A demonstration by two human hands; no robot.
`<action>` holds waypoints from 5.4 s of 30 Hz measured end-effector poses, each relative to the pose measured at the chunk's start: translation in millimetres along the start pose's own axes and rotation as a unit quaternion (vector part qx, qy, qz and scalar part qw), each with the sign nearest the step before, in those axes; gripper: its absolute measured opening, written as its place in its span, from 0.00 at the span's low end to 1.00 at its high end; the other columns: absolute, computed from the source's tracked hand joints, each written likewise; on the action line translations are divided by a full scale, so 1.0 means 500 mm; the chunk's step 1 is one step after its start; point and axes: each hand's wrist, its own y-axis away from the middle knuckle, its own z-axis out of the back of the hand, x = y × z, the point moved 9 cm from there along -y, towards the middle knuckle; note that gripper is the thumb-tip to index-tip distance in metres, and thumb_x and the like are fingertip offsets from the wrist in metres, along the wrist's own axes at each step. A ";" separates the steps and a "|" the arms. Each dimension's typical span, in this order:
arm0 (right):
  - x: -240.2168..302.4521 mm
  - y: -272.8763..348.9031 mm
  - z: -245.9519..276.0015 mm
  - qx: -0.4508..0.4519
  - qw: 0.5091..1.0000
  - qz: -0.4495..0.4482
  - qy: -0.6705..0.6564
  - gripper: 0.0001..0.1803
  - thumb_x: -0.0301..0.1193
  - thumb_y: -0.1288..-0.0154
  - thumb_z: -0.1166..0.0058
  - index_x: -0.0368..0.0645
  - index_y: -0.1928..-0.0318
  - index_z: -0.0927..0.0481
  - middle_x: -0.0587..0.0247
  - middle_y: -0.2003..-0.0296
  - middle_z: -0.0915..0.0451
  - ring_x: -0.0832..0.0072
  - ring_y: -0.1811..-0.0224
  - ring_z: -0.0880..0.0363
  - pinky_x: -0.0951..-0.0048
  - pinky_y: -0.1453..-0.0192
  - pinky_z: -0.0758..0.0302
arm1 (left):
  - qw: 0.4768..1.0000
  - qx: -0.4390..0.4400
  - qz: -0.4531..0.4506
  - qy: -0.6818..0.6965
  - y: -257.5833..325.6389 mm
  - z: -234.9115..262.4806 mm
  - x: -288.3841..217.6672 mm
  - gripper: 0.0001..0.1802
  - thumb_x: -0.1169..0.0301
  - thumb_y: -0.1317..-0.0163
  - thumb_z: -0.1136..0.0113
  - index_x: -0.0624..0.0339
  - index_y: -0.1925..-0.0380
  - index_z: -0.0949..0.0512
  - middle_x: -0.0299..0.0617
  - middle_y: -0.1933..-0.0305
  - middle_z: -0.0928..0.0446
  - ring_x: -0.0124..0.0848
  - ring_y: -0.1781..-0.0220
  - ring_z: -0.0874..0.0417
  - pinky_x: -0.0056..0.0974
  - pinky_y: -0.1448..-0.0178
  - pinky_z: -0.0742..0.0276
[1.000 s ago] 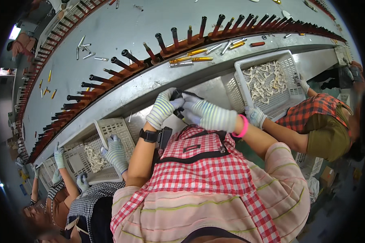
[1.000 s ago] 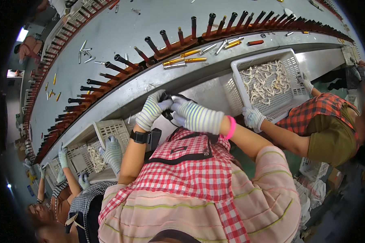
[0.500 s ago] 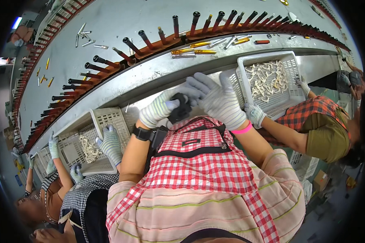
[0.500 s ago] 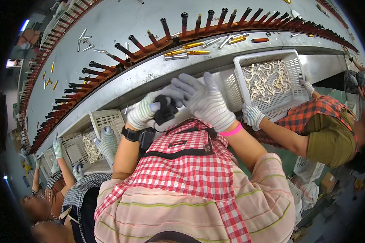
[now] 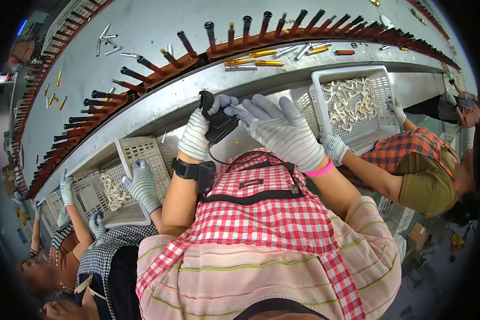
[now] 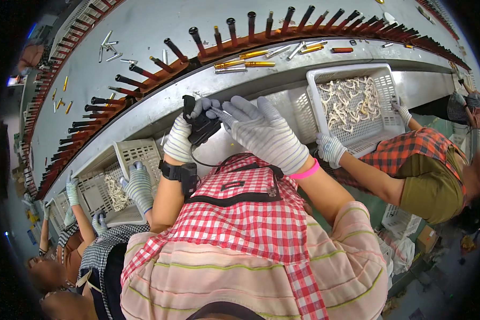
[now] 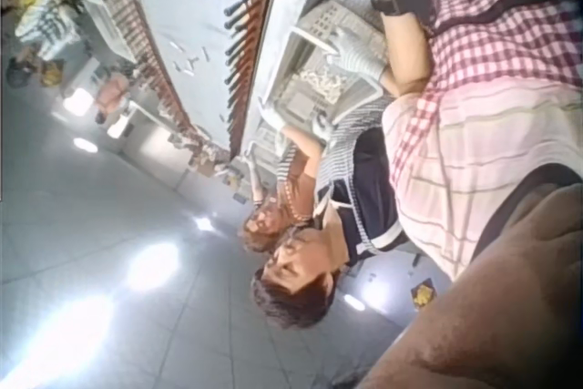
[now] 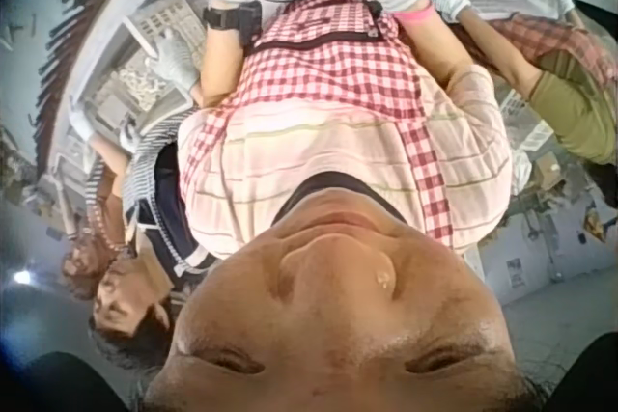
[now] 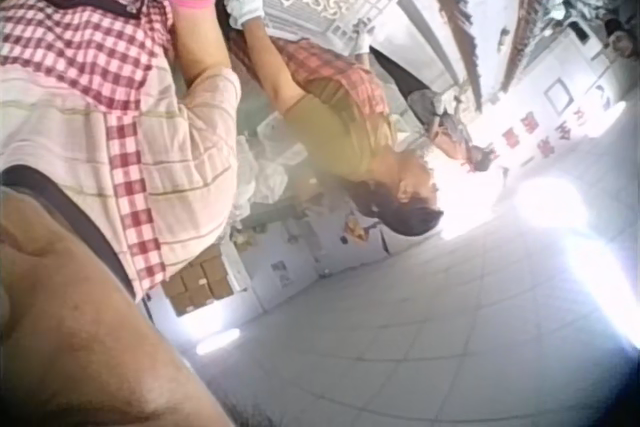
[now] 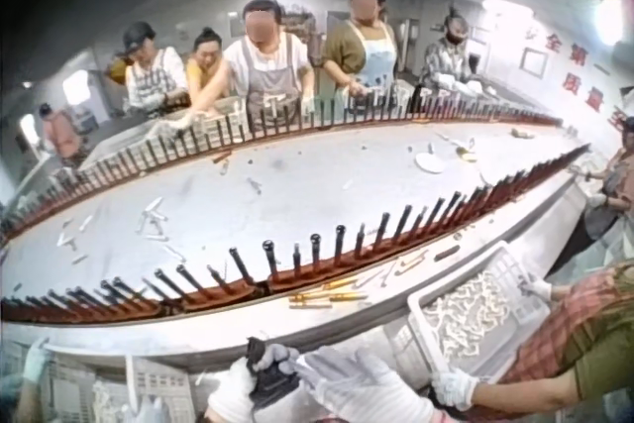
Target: Sorting small white plastic components from a bin and assembling them into black plastic housings on a factory production line.
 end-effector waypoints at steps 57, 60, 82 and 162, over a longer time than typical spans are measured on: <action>0.024 -0.062 0.013 -0.023 -0.236 0.110 0.965 0.41 0.59 0.35 0.66 0.39 0.34 0.46 0.58 0.35 0.43 0.70 0.32 0.47 0.66 0.29 0.52 | 0.977 0.012 -0.047 0.209 0.016 -0.114 -0.040 0.15 0.58 0.33 0.54 0.48 0.79 0.36 0.35 0.70 0.34 0.31 0.64 0.23 0.33 0.66 0.21; 0.025 0.018 0.006 -0.037 -0.249 0.133 0.959 0.39 0.56 0.34 0.65 0.39 0.34 0.47 0.55 0.34 0.45 0.68 0.31 0.49 0.62 0.28 0.53 | 0.982 -0.165 -0.005 -0.098 0.064 -0.003 -0.065 0.15 0.52 0.37 0.50 0.50 0.72 0.28 0.37 0.68 0.27 0.30 0.69 0.23 0.36 0.68 0.22; -0.225 0.093 -0.136 0.071 -0.396 0.315 0.860 0.16 0.27 0.33 0.55 0.42 0.45 0.32 0.65 0.63 0.24 0.79 0.67 0.23 0.81 0.69 0.24 | 0.936 -0.163 -0.147 -0.274 -0.003 -0.022 -0.159 0.22 0.62 0.39 0.44 0.66 0.50 0.28 0.46 0.56 0.22 0.32 0.56 0.19 0.34 0.52 0.21; -0.167 -0.037 0.011 0.061 -0.662 0.116 0.738 0.15 0.18 0.45 0.44 0.37 0.55 0.21 0.63 0.60 0.29 0.77 0.59 0.27 0.78 0.57 0.27 | 0.687 -0.032 -0.096 -0.720 -0.002 -0.229 -0.074 0.26 0.67 0.61 0.32 0.60 0.58 0.25 0.49 0.63 0.25 0.47 0.60 0.23 0.43 0.56 0.27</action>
